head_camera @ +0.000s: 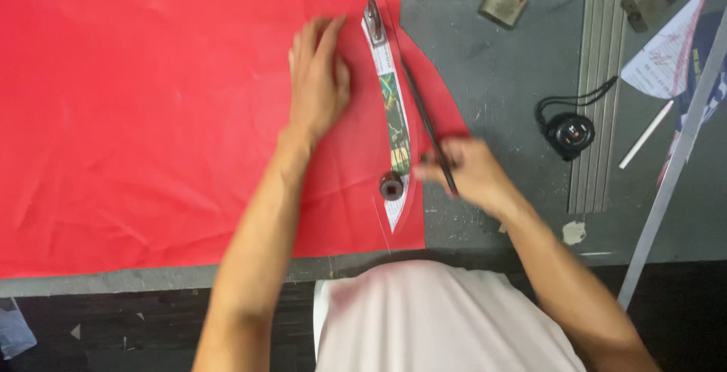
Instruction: The person uses a ruler and pencil to mark a straight line on a large red sheet of paper, then cuts along the line with scissors. They repeat the process to cut a second piece, using padlocks to hold the template in place while cutting.
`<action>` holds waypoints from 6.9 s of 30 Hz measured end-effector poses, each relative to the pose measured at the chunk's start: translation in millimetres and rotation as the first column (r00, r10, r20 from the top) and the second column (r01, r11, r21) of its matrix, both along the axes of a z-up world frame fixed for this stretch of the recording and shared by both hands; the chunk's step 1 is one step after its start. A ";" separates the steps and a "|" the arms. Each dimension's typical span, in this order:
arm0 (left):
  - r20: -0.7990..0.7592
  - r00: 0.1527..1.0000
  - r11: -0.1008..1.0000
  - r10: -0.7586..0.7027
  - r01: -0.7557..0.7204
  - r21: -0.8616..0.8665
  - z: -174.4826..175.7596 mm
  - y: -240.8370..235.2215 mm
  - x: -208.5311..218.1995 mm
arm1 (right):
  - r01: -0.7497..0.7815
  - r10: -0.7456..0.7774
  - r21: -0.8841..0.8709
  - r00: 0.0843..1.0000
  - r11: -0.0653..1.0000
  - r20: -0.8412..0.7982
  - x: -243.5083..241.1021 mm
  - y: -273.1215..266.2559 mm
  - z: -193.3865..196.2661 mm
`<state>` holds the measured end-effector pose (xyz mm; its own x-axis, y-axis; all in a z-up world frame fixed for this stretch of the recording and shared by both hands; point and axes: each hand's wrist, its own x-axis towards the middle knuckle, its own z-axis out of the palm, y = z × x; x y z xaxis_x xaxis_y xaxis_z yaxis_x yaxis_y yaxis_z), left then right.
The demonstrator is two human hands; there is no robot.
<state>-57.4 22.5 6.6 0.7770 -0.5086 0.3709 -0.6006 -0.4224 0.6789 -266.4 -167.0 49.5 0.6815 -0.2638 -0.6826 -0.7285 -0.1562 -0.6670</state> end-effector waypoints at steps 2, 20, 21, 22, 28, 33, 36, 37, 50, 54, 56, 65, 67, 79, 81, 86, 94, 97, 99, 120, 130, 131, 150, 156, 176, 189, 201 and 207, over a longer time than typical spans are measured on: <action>-0.119 0.989 0.996 0.091 -0.093 -0.012 4.6 13.1 -42.9 | 0.035 -0.029 0.074 0.996 0.997 -0.080 -50.4 3.5 -6.1; -0.230 0.965 0.959 -0.124 0.176 0.220 25.1 52.6 -167.3 | -0.092 0.187 -0.884 0.982 0.458 -0.005 -133.2 -41.8 14.6; -0.223 0.967 0.956 -0.125 0.178 0.234 24.3 52.1 -166.7 | -0.083 0.180 -0.865 0.984 0.495 0.008 -132.6 -42.9 16.5; -0.221 0.967 0.951 -0.128 0.182 0.248 24.1 52.1 -167.8 | -0.086 0.183 -0.862 0.983 0.499 0.009 -134.5 -43.5 19.3; -0.222 0.968 0.948 -0.118 0.176 0.263 26.6 47.9 -167.5 | 0.039 0.332 -0.836 0.907 0.548 0.260 -102.5 -78.8 28.6; -0.237 0.966 0.935 -0.099 0.172 0.310 31.0 45.8 -168.6 | 0.108 0.725 -0.925 0.591 0.364 0.354 6.9 -158.7 -26.6; -0.248 0.965 0.932 -0.086 0.166 0.321 36.3 43.5 -168.9 | -0.080 0.621 -0.983 0.783 0.165 0.040 61.9 -222.6 -69.5; -0.255 0.964 0.931 -0.082 0.165 0.326 37.6 42.9 -168.9 | -0.162 0.582 -0.975 0.812 0.154 -0.043 60.2 -249.2 -76.7; -0.225 0.971 0.947 -0.083 0.147 0.285 27.0 46.0 -170.9 | -0.203 0.820 -0.957 0.570 0.207 0.056 25.8 -409.1 -62.1; -0.228 0.970 0.943 -0.080 0.148 0.299 22.6 45.9 -171.0 | -0.266 0.750 -0.948 0.660 0.175 -0.047 31.4 -367.3 -37.0; -0.236 0.968 0.938 -0.083 0.156 0.310 19.9 46.4 -172.1 | -0.303 0.703 -0.941 0.702 0.152 -0.113 32.8 -327.9 -9.0; -0.218 0.973 0.934 -0.080 0.149 0.325 15.6 45.6 -171.7 | -0.364 0.925 -0.894 0.360 0.260 0.122 62.1 -83.0 30.4; -0.223 0.972 0.928 -0.080 0.154 0.338 14.5 45.2 -172.1 | -0.372 0.938 -0.883 0.296 0.286 0.178 66.5 -52.0 19.8; -0.207 0.976 0.936 -0.068 0.134 0.324 9.8 44.0 -172.5 | -0.315 0.946 -0.921 0.293 0.229 0.135 77.7 -35.2 8.6; -0.209 0.975 0.928 -0.070 0.140 0.344 8.6 45.1 -174.8 | -0.240 0.935 -0.938 0.311 0.249 0.169 61.3 -26.2 14.8; -0.200 0.977 0.932 -0.075 0.140 0.334 9.5 45.6 -171.8 | -0.504 0.826 -0.662 0.425 0.555 0.370 0.5 13.2 26.3; -0.187 0.977 0.922 -0.099 0.160 0.353 9.3 45.0 -170.2 | -0.312 0.722 -0.674 0.486 0.670 0.492 -25.3 35.1 0.7; -0.178 0.979 0.926 -0.098 0.155 0.343 10.5 44.2 -169.2 | -0.285 0.714 -0.689 0.507 0.667 0.482 -35.2 30.1 3.1; -0.182 0.977 0.921 -0.109 0.168 0.352 11.8 46.1 -169.3 | -0.291 0.696 -0.667 0.530 0.686 0.484 -40.8 32.5 5.6; -0.467 0.869 0.975 -0.163 0.215 0.059 40.8 68.9 -141.6 | 0.148 0.344 -0.879 0.881 0.453 0.326 -166.1 -34.8 1.0; -0.148 0.989 0.981 -0.031 0.001 -0.196 -14.2 1.7 -44.5 | 0.091 0.247 -0.811 0.928 0.578 0.280 -174.8 -35.4 -9.3; -0.120 0.991 0.965 -0.050 0.017 -0.261 -18.7 -7.9 -31.3 | 0.090 0.251 -0.818 0.927 0.568 0.277 -172.9 -36.4 -9.9; 0.037 0.977 0.971 -0.211 0.205 0.123 -7.6 -51.5 52.9 | 0.360 -0.103 -0.660 0.913 0.660 0.395 -163.2 40.9 32.4; -0.014 0.968 0.937 -0.251 0.246 0.246 -3.5 -73.0 60.2 | 0.419 -0.148 -0.641 0.889 0.644 0.432 -160.4 81.4 41.6; 0.134 0.957 0.956 -0.258 0.273 -0.105 -12.0 -34.0 20.1 | 0.498 -0.498 0.156 0.866 0.853 -0.043 -267.7 220.3 -10.3; -0.222 0.901 0.920 -0.373 0.391 0.038 5.6 94.5 -138.0 | 0.350 -0.361 0.488 0.930 0.800 -0.076 -247.7 231.4 -71.3; -0.215 0.875 0.885 -0.434 0.458 0.078 6.3 102.2 -137.0 | 0.549 -0.597 0.324 0.800 0.770 0.062 -155.7 277.1 -48.1; -0.222 0.872 0.882 -0.436 0.463 0.089 5.4 102.3 -136.8 | 0.601 -0.627 0.271 0.779 0.752 0.015 -139.3 285.5 -40.3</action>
<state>-194.3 124.7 12.0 0.5004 -0.8541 0.1419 -0.6130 -0.2337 0.7547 -405.7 118.5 9.3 0.4958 -0.4883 -0.7181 -0.5400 0.4742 -0.6953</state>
